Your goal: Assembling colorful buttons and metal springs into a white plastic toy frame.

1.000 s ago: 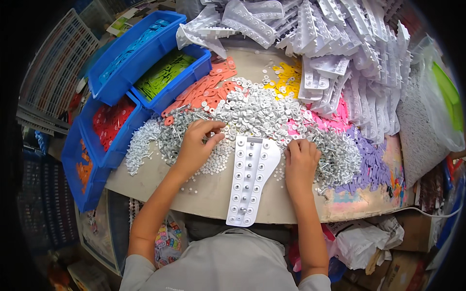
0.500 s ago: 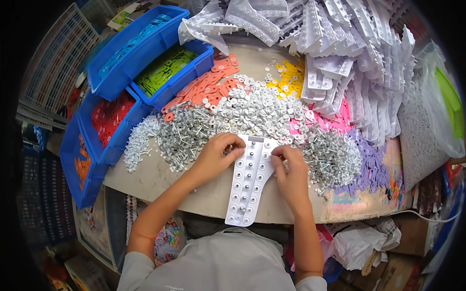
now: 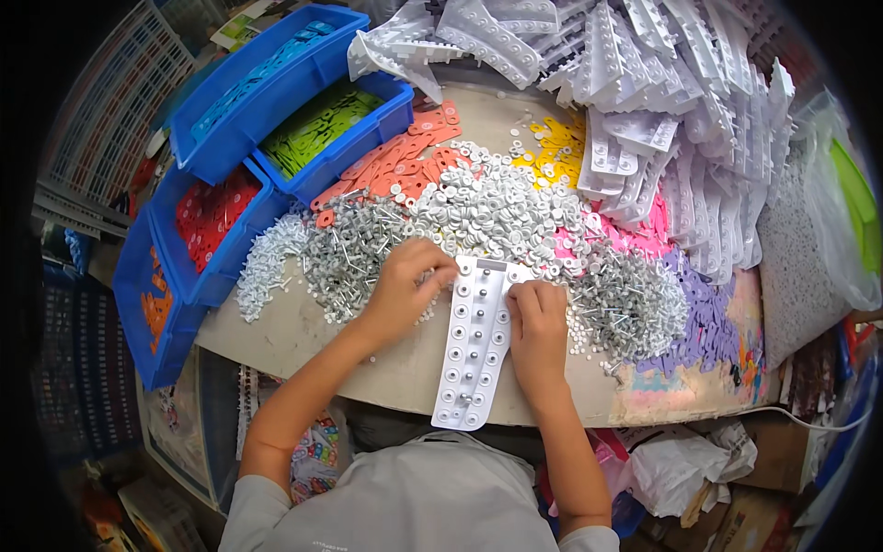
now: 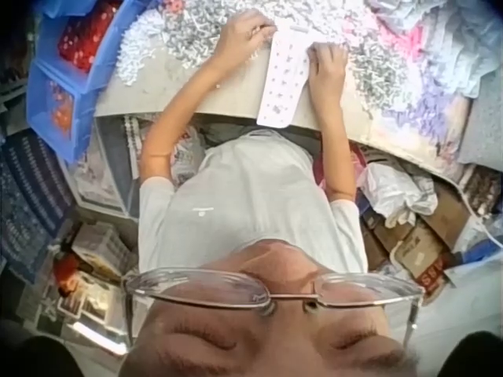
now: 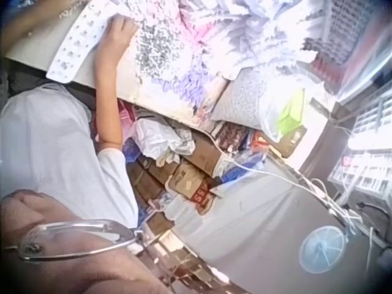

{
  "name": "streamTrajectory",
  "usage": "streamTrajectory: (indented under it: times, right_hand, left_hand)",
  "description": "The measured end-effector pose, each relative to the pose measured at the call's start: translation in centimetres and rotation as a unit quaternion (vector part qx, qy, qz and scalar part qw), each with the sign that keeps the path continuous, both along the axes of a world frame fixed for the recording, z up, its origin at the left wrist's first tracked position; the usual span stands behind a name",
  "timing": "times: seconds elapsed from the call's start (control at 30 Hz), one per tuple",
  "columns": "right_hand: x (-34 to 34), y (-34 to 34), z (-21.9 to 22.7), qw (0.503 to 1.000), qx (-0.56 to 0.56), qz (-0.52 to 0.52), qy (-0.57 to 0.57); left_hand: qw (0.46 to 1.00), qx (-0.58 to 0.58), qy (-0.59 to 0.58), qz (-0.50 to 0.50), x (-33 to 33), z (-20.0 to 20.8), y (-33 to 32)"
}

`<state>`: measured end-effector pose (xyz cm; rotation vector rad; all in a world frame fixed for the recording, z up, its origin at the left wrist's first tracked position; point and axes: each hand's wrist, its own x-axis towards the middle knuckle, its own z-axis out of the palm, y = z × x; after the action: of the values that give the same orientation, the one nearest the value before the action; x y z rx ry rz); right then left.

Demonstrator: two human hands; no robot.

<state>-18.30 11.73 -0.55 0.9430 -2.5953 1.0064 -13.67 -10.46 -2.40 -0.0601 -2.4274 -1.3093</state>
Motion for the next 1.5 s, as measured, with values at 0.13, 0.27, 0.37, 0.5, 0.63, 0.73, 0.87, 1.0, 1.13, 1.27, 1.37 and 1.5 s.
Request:
streamTrajectory:
  times: [0.13, 0.27, 0.37, 0.5, 0.63, 0.73, 0.87, 1.0, 1.13, 1.27, 1.37, 1.5]
  right_hand:
    - [0.4, -0.4, -0.3, 0.999, -0.021, -0.018, 0.032]
    - [0.3, -0.2, -0.4, 0.999, -0.003, -0.014, 0.046]
    - [0.2, 0.2, -0.5, 0.998, -0.010, -0.010, 0.058]
    - [0.5, 1.7, 0.4, 0.997, -0.061, -0.037, 0.034]
    - [0.2, 4.1, 2.0, 0.993, -0.013, -0.120, -0.008]
    - [-0.2, 5.4, 2.4, 0.992, 0.070, -0.107, 0.001]
    - [-1.1, 5.0, 2.1, 0.987, 0.091, -0.118, 0.053]
    - [-3.2, 4.3, 1.2, 0.988, 0.093, -0.096, 0.078]
    - [-4.2, 4.3, 0.3, 0.984, 0.133, -0.070, 0.099]
    - [-3.8, 4.5, 0.1, 0.987, 0.114, -0.085, 0.081]
    - [-1.9, 4.2, 2.0, 0.997, 0.019, -0.074, 0.005]
    - [0.2, 3.0, 3.0, 0.994, -0.040, -0.022, -0.101]
  left_hand:
    - [0.987, -0.115, 0.055, 0.098, -0.8, 2.1, -1.9]
    - [0.983, -0.159, 0.049, 0.080, -1.0, 2.1, -2.1]
    - [0.975, -0.217, 0.004, 0.042, -1.0, 1.1, -1.2]
    - [0.972, -0.234, -0.007, 0.017, -0.9, 0.1, -0.3]
    - [0.972, -0.231, -0.009, 0.030, -0.6, 0.1, -0.3]
    - [0.976, -0.217, -0.020, 0.022, -0.5, 0.3, -0.4]
    - [0.983, -0.172, -0.046, 0.038, 0.0, 1.8, -0.6]
    - [0.990, -0.112, -0.046, 0.075, 1.2, 3.0, -1.0]
    - [0.998, -0.061, -0.018, -0.003, 2.2, 3.2, -0.7]
    - [0.997, -0.034, -0.031, -0.060, 2.7, 2.5, 0.8]
    - [0.996, -0.021, -0.041, -0.070, 2.8, 1.3, 1.4]
    - [0.993, 0.037, -0.093, -0.056, 2.6, 1.0, 2.0]
